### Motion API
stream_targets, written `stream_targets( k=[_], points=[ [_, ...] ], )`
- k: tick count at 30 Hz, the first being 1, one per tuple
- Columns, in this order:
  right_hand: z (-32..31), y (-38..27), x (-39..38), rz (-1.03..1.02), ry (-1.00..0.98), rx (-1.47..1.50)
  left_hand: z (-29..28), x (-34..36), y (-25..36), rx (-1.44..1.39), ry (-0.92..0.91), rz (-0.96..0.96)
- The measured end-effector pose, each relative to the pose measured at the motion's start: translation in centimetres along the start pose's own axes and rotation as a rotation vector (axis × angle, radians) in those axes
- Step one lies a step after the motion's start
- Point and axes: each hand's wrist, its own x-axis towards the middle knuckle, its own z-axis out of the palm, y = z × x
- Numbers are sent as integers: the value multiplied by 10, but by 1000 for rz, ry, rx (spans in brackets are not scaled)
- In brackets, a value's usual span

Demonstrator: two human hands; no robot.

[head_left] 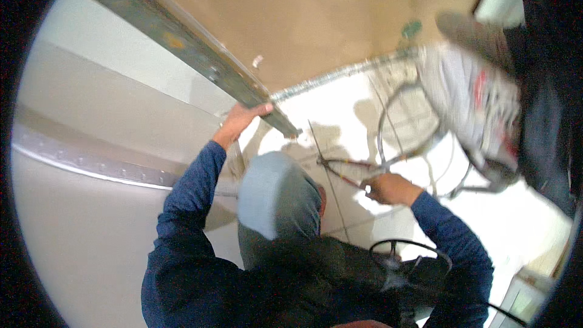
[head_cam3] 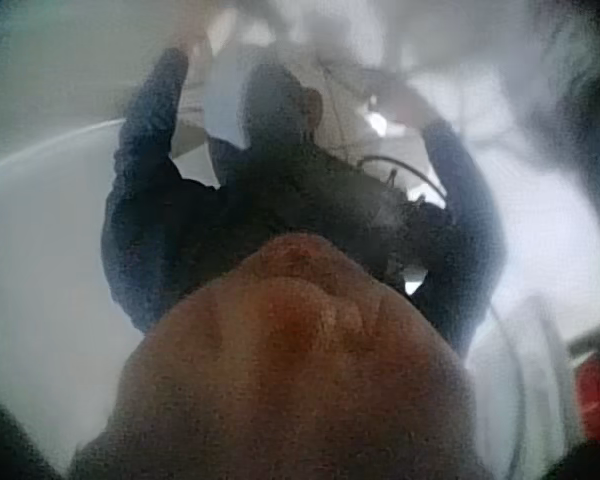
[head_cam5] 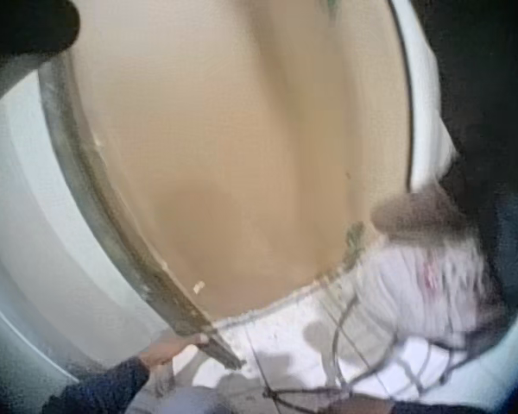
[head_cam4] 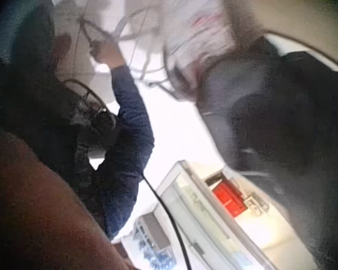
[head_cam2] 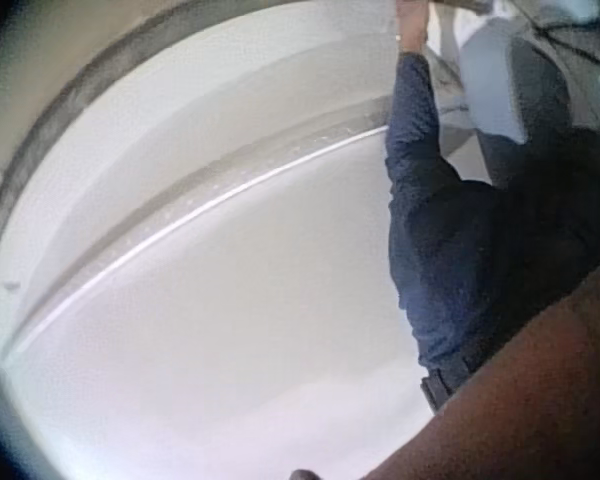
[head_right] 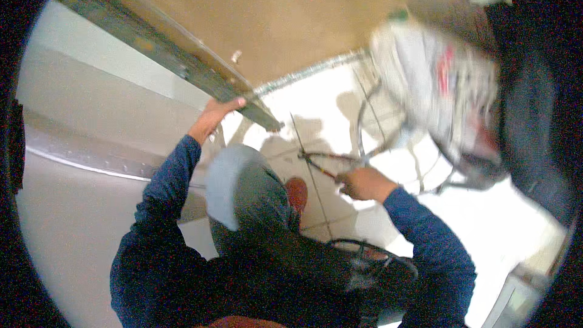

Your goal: The person installs metal studs for a wall frame. The person uses a screwdriver to tighten screws into the bottom track, handles a long metal stud, and works with another person to position and secure the framing components.

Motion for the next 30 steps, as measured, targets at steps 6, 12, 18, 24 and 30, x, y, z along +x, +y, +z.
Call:
stream_targets(
  k=[6,12,18,24,30],
  points=[
    [-90,-84,28,-199,69,262,-69,-17,-39,413,229,9],
    [-189,-208,-19,-106,206,698,-115,-80,47,-296,537,-168],
    [-303,-282,-59,-120,147,1032,-237,-150,338,-651,1112,564],
    [-513,-426,-95,-401,601,833,-333,-187,576,-31,1134,717],
    [-672,-575,-134,-808,982,735,-352,-166,628,-289,984,438]
  ],
)
